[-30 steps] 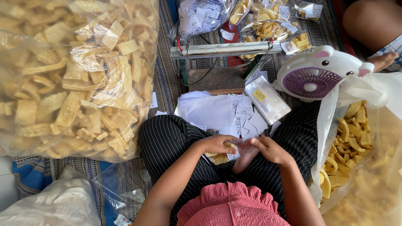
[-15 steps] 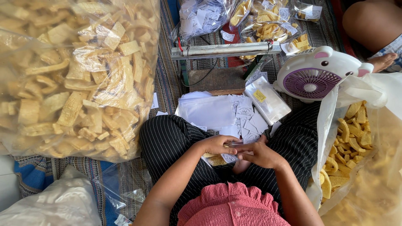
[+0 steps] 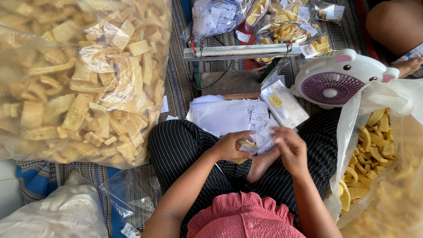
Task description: The person fills plastic bags with yellow chips by hand, inserts small paper labels into the bags, and uses a manual heat sealer to seal the bags shut.
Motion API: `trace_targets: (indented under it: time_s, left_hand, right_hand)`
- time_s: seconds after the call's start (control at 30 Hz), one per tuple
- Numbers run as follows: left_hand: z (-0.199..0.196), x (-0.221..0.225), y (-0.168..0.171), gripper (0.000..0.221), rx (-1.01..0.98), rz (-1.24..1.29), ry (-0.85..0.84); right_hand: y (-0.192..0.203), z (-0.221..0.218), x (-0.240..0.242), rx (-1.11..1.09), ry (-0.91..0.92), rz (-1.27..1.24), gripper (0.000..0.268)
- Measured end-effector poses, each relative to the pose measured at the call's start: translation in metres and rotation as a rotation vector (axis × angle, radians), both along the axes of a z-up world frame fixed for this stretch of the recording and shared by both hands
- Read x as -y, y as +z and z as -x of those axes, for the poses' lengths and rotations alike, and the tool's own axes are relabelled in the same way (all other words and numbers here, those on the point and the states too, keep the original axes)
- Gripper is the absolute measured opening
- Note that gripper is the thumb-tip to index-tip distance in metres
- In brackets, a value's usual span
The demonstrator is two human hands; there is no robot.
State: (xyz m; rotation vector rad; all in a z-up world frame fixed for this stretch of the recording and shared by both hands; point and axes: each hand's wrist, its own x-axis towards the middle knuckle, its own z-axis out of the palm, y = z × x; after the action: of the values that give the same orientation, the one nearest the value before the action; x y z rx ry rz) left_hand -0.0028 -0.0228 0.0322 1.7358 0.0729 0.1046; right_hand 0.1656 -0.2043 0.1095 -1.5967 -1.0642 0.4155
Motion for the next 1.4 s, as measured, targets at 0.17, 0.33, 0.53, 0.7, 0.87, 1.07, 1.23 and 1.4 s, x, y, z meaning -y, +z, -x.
trace_targets:
  time_s: [0.17,0.33,0.53,0.7,0.87,1.07,1.23,1.4]
  left_hand:
    - [0.002,0.006,0.014,0.100,0.217,0.203,0.121]
    - [-0.011,0.032,0.019,0.120,0.427,0.376,0.148]
    - [-0.024,0.019,0.085,0.091,0.650,0.178,0.505]
    - [-0.032,-0.002,0.117,0.012,0.848,-0.092,0.727]
    - [-0.040,-0.003,0.134,0.011,0.764,0.050,0.788]
    - [-0.012,0.008,0.186,0.019,0.719,0.019,0.763]
    - [-0.030,0.000,0.113,0.014,0.562,0.051,0.918]
    - [-0.030,-0.005,0.086,0.030,0.590,0.285,0.801]
  right_hand:
    - [0.016,0.011,-0.014,-0.089,-0.131,0.012,0.037]
    - [0.045,0.022,-0.033,0.011,-0.050,-0.085,0.017]
    - [0.092,0.025,-0.054,0.250,-0.056,-0.283,0.011]
    - [0.113,0.021,-0.067,0.225,-0.055,-0.419,0.015]
    - [0.096,0.006,-0.081,0.278,-0.103,-0.462,0.010]
    - [0.111,0.033,-0.052,0.392,-0.301,-0.339,0.030]
    - [0.043,-0.005,-0.076,0.180,-0.183,-0.398,0.030]
    - [0.028,-0.005,-0.069,-0.157,-0.196,-0.411,0.024]
